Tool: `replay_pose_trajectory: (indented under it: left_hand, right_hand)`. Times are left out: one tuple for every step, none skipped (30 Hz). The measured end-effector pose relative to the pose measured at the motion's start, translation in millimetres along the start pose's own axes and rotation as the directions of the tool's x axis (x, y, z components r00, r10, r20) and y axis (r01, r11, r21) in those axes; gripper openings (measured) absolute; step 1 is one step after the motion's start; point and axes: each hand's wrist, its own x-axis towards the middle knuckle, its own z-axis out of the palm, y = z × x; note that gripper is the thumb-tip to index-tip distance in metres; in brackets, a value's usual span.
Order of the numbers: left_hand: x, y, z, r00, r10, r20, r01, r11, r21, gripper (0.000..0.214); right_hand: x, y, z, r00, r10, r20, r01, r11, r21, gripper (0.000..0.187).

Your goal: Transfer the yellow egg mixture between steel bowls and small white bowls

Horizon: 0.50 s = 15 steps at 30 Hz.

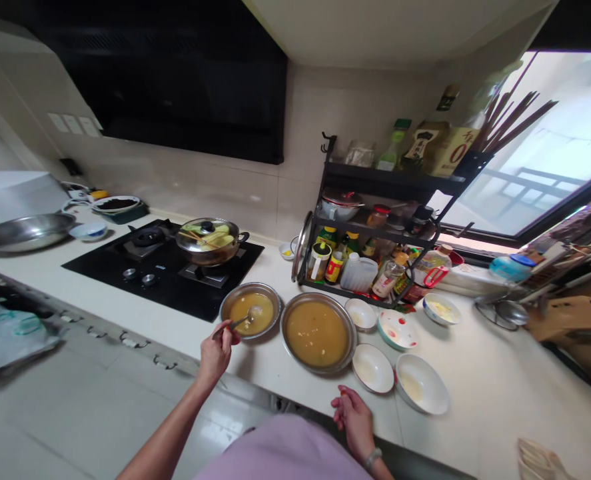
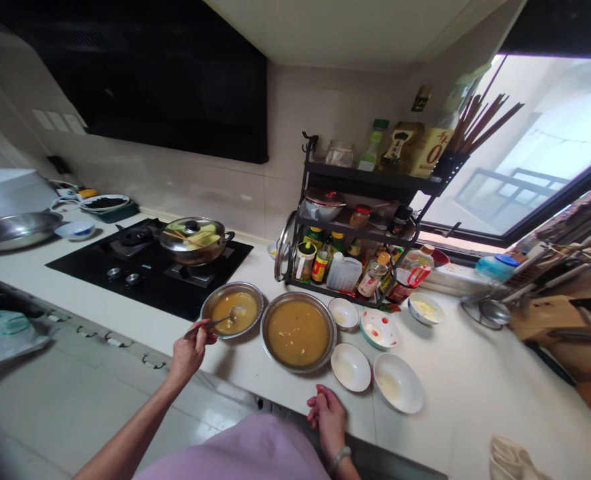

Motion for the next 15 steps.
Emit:
replay_pose_trajectory:
  left_hand:
    - [0.4,1.7,0.1,0.999,-0.04,-0.015,0.039,0.999,-0.032,0.025]
    - [1.7,3.7,-0.2,0.996,-0.087,-0.029,0.084,0.994,-0.07,0.024]
    - [3.7,5.7,-0.7,0.99,-0.136,-0.046,0.13,0.985,-0.114,0.023]
    - [6.2,7.3,-1.4,0.981,-0.186,-0.06,0.174,0.971,-0.162,0.022]
    - [8.9,8.4,-2.3,0.97,-0.232,-0.072,0.212,0.954,-0.213,0.021]
    - [11.4,8.9,-3.2,0.958,-0.273,-0.084,0.244,0.934,-0.261,0.021]
    - [13.7,9.1,-4.0,0.947,-0.308,-0.094,0.267,0.914,-0.306,0.021]
    - [15.4,9.0,-4.7,0.936,-0.337,-0.105,0.283,0.893,-0.349,0.02]
    - [16.6,8.9,-5.4,0.927,-0.358,-0.115,0.29,0.875,-0.387,0.02]
    - [17.3,9.1,-6.1,0.921,-0.37,-0.12,0.292,0.861,-0.416,0.02]
    - [17.5,9.7,-6.6,0.919,-0.375,-0.124,0.289,0.852,-0.436,0.02]
    - [17.5,10.9,-7.2,0.918,-0.376,-0.127,0.284,0.847,-0.449,0.02]
    - [17.2,12.6,-7.7,0.918,-0.375,-0.131,0.279,0.844,-0.457,0.02]
    - [16.8,14.9,-8.2,0.918,-0.373,-0.133,0.275,0.843,-0.461,0.02]
    - [16.4,17.4,-8.6,0.919,-0.37,-0.134,0.272,0.843,-0.464,0.021]
  right_hand:
    - [-0.3,-0.4,-0.1,1.0,0.0,0.0,0.0,1.0,-0.004,0.049]
    - [-0.6,-0.7,-0.2,1.0,-0.002,0.001,0.002,1.0,-0.008,0.049]
    - [-0.8,-0.9,-0.4,1.0,-0.002,0.003,0.003,1.0,-0.01,0.049]
    - [-0.8,-0.9,-0.5,1.0,-0.003,0.004,0.003,1.0,-0.011,0.049]
    - [-0.7,-0.8,-0.7,1.0,-0.003,0.006,0.003,1.0,-0.011,0.049]
    - [-0.4,-0.4,-0.8,1.0,-0.003,0.005,0.003,1.0,-0.011,0.049]
    - [-0.1,0.0,-0.8,1.0,-0.003,0.005,0.003,1.0,-0.01,0.049]
    - [0.3,0.5,-0.8,1.0,-0.003,0.004,0.003,1.0,-0.009,0.05]
    - [0.7,1.1,-0.8,1.0,-0.003,0.003,0.003,1.0,-0.008,0.05]
    - [1.0,1.5,-0.7,1.0,-0.004,0.003,0.004,1.0,-0.006,0.05]
    - [1.2,1.9,-0.7,1.0,-0.004,0.003,0.004,1.0,-0.004,0.051]
    - [1.4,2.1,-0.6,1.0,-0.004,0.003,0.004,1.0,-0.002,0.051]
    - [1.4,2.2,-0.7,1.0,-0.003,0.002,0.003,1.0,0.0,0.051]
    - [1.4,2.1,-0.8,1.0,-0.002,0.002,0.002,1.0,0.002,0.052]
    - [1.3,1.9,-0.9,1.0,-0.002,0.002,0.002,1.0,0.004,0.052]
